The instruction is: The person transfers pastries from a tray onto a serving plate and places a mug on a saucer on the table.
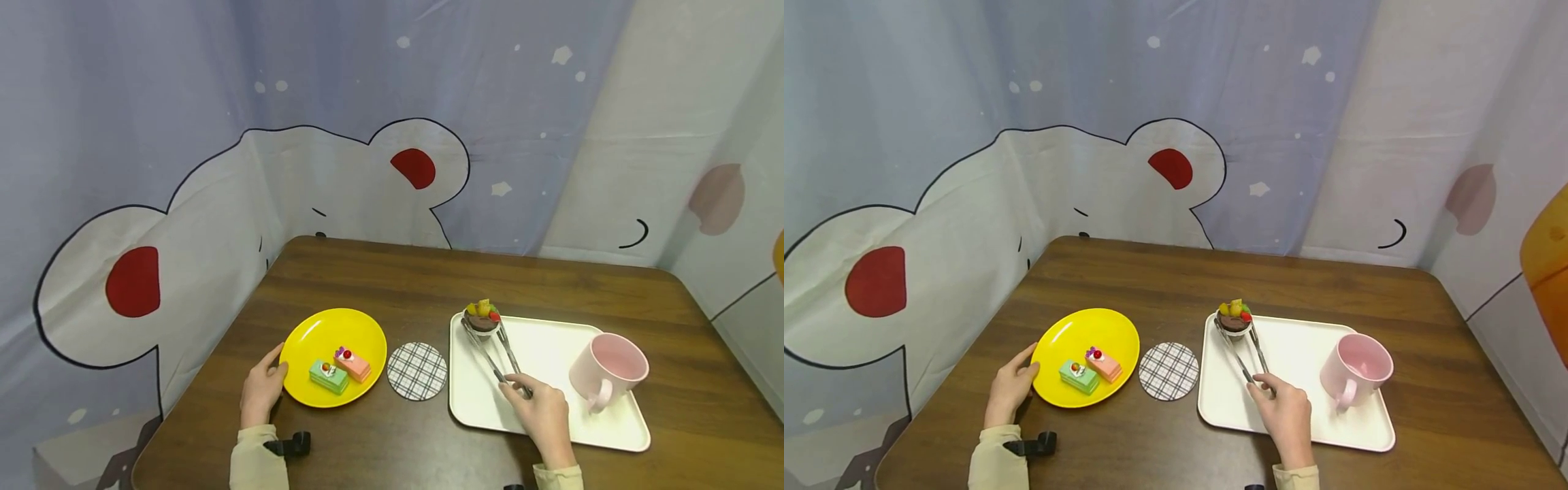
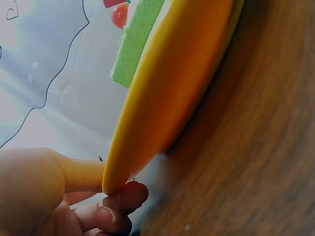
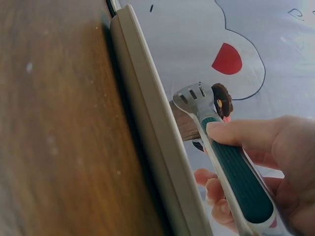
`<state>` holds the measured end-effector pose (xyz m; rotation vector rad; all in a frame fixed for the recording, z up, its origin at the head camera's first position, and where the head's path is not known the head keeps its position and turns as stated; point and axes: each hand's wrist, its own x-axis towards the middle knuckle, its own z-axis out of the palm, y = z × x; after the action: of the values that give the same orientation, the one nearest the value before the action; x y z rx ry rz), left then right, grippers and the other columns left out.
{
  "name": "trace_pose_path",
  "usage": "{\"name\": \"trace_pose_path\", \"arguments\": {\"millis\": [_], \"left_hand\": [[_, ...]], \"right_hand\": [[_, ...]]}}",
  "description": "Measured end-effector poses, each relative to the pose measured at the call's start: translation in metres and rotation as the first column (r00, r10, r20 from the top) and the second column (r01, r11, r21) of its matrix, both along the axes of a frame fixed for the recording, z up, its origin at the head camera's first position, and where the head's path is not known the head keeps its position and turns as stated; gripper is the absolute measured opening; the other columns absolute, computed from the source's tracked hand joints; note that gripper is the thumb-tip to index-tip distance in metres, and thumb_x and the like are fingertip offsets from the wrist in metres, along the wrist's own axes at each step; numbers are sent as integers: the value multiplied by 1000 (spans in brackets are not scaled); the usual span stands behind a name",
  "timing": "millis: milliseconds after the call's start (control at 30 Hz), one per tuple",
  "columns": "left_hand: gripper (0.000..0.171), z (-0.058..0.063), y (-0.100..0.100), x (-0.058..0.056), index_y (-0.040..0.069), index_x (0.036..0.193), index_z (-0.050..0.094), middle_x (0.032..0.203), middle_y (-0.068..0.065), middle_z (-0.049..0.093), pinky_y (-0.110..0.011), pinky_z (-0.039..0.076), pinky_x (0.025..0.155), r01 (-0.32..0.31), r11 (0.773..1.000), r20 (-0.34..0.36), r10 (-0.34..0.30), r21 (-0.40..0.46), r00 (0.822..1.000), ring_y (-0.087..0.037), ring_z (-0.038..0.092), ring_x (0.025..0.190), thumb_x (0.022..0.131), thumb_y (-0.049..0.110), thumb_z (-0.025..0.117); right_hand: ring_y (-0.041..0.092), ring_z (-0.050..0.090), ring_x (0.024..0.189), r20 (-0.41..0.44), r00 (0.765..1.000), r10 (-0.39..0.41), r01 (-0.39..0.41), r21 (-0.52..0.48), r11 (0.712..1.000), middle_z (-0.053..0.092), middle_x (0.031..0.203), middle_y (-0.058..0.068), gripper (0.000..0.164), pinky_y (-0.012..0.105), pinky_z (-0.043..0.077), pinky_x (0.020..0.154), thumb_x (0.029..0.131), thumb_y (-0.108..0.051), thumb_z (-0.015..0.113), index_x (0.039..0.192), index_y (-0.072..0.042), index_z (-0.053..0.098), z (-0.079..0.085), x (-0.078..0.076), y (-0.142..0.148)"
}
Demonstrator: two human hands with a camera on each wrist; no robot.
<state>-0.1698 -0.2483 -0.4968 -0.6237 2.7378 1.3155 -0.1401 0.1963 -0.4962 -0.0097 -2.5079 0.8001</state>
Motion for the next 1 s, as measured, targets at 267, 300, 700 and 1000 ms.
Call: {"name": "trace_pose_path", "arguments": {"millis": [267, 300, 700, 1000], "left_hand": [[54, 0, -1, 0, 16, 150, 37, 67, -2, 50, -30, 31, 62, -2, 1000, 3, 2, -26, 1000, -17, 47, 65, 98, 27, 44], [54, 0, -1, 0, 15, 150, 37, 71, -4, 55, -30, 31, 63, 1, 1000, 2, 0, -29, 1000, -18, 49, 68, 98, 27, 45], [52, 3, 0, 1, 16, 151, 35, 135, -29, 53, -53, 43, 91, 24, 999, 9, -24, -29, 1000, -43, 55, 120, 100, 26, 43], [53, 4, 1, 2, 15, 151, 35, 135, -29, 53, -56, 42, 93, 29, 999, 9, -29, -33, 1000, -43, 54, 122, 100, 27, 42]], "right_hand": [[-2, 34, 48, -8, 997, 82, -82, -7, 997, 69, 64, -1, 12, 21, 30, 48, 69, -14, 82, 79, -12, 77, -1, 0, -11], [-3, 33, 48, -10, 996, 89, -89, -11, 996, 69, 64, -1, 12, 20, 29, 48, 69, -14, 82, 79, -12, 77, -1, 0, -13], [-8, 27, 48, -83, 981, 178, -179, 2, 984, 65, 61, -6, 14, 17, 28, 46, 66, -12, 85, 77, -14, 76, 2, 2, -38], [-10, 32, 51, -108, 962, 252, -253, -2, 967, 64, 62, -8, 16, 16, 32, 48, 64, -11, 86, 76, -16, 76, 4, 2, -61]]}}
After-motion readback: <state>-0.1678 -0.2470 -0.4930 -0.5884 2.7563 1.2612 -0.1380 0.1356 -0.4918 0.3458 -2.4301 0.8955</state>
